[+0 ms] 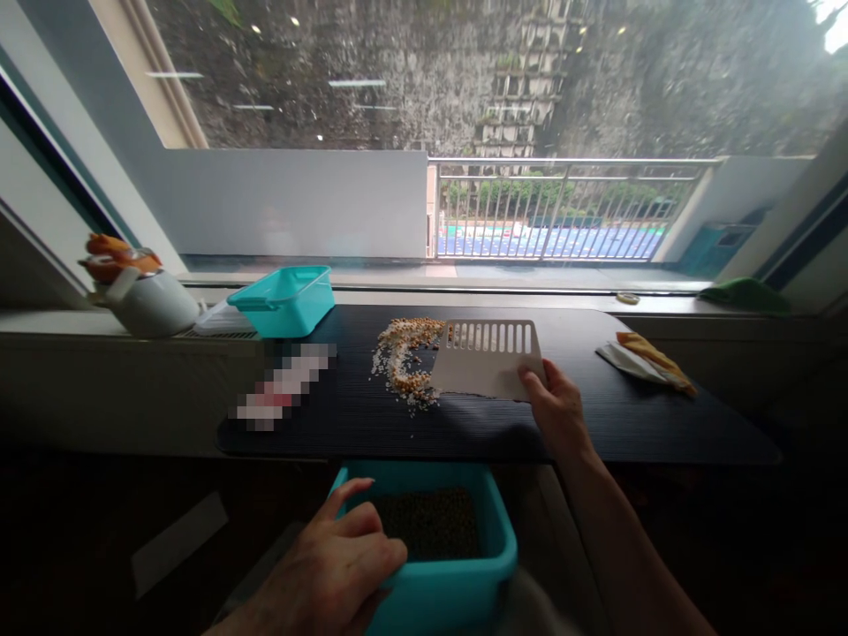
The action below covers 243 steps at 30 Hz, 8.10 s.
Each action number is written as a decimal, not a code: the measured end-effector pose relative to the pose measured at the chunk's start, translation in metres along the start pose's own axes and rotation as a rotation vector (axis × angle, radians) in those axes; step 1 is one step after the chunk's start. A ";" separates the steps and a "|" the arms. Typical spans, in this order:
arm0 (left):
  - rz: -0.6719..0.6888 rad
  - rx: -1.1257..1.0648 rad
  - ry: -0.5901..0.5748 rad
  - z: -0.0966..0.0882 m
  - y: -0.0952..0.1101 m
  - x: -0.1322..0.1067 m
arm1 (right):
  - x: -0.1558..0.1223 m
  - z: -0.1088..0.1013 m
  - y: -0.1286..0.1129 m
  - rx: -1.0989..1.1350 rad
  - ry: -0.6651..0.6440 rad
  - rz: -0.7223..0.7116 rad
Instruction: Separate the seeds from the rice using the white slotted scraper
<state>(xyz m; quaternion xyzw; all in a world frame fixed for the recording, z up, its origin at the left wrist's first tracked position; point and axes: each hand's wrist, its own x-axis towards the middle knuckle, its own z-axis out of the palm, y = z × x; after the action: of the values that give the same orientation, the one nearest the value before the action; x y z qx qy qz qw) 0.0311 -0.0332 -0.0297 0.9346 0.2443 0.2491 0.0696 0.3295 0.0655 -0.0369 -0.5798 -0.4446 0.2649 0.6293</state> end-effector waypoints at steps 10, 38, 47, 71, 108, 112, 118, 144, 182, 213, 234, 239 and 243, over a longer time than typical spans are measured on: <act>-0.144 -0.037 -0.133 -0.009 0.007 -0.004 | -0.009 -0.002 -0.007 0.028 0.002 0.026; -0.134 0.090 0.049 -0.001 0.037 -0.012 | -0.034 -0.004 -0.017 0.114 0.039 0.058; -0.118 0.127 0.054 -0.009 0.020 -0.024 | -0.037 0.008 -0.019 0.142 -0.030 0.053; -0.356 0.225 -0.021 0.007 0.034 -0.031 | -0.030 0.011 -0.024 0.076 0.032 0.028; -0.366 0.214 -0.046 0.004 0.025 -0.022 | -0.052 -0.004 -0.009 0.139 -0.011 0.048; -0.369 0.210 -0.054 -0.006 0.014 -0.037 | -0.058 0.034 -0.020 0.159 -0.158 0.018; -0.402 0.201 -0.059 -0.032 -0.003 -0.067 | -0.066 0.092 -0.024 0.149 -0.268 -0.021; -0.427 0.177 -0.068 -0.001 0.030 -0.014 | -0.020 0.013 -0.017 0.113 0.011 0.065; -0.463 0.200 -0.130 -0.002 0.028 -0.007 | -0.019 0.014 -0.016 0.178 -0.016 0.197; -0.473 0.190 -0.140 -0.002 0.028 -0.006 | -0.045 0.026 -0.026 0.224 -0.172 0.188; -0.457 0.162 -0.138 -0.004 0.027 -0.007 | -0.020 -0.019 -0.019 0.142 0.033 0.137; -0.479 0.184 -0.146 -0.003 0.029 -0.004 | -0.014 0.014 -0.021 0.172 -0.016 0.108; -0.478 0.190 -0.157 -0.001 0.027 -0.004 | -0.015 0.036 -0.018 0.181 -0.061 0.113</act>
<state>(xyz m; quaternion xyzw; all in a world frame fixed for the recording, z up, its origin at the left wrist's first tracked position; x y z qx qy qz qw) 0.0389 -0.0590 -0.0236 0.8691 0.4743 0.1284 0.0570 0.2883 0.0669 -0.0260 -0.5363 -0.4044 0.3567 0.6493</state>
